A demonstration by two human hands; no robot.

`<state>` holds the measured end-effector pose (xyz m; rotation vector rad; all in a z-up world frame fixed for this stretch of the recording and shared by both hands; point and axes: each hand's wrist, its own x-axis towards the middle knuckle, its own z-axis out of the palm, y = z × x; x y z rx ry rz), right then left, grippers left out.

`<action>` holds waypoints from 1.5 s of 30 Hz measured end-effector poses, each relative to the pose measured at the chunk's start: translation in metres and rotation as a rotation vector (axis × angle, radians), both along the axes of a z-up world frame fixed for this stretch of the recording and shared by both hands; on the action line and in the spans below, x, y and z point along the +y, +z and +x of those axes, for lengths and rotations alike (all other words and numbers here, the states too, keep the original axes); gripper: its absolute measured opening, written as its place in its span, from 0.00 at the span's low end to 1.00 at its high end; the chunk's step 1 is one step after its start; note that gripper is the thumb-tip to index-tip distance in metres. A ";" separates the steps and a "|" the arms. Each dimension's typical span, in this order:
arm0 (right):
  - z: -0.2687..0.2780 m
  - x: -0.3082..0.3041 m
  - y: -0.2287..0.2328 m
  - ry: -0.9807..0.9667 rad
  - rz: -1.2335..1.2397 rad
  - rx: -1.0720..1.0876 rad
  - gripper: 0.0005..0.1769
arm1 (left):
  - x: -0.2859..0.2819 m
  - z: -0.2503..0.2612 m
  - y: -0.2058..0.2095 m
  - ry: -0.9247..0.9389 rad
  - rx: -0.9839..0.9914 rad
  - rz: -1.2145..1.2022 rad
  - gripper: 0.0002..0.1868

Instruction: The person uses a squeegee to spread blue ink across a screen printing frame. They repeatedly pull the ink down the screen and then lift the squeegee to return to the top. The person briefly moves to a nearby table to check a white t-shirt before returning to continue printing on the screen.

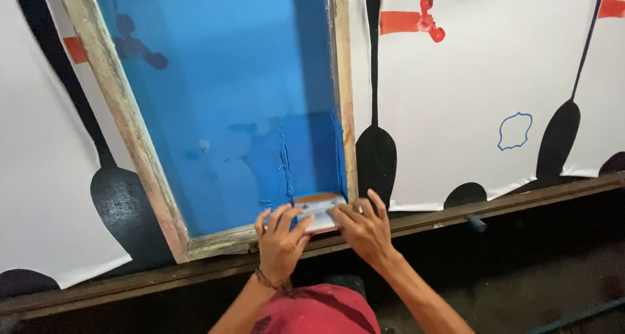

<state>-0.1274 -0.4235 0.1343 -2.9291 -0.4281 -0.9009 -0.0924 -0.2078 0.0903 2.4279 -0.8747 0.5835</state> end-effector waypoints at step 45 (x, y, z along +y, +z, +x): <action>0.002 0.004 -0.030 -0.084 0.859 0.253 0.12 | 0.159 0.061 -0.016 0.684 -0.069 -0.267 0.35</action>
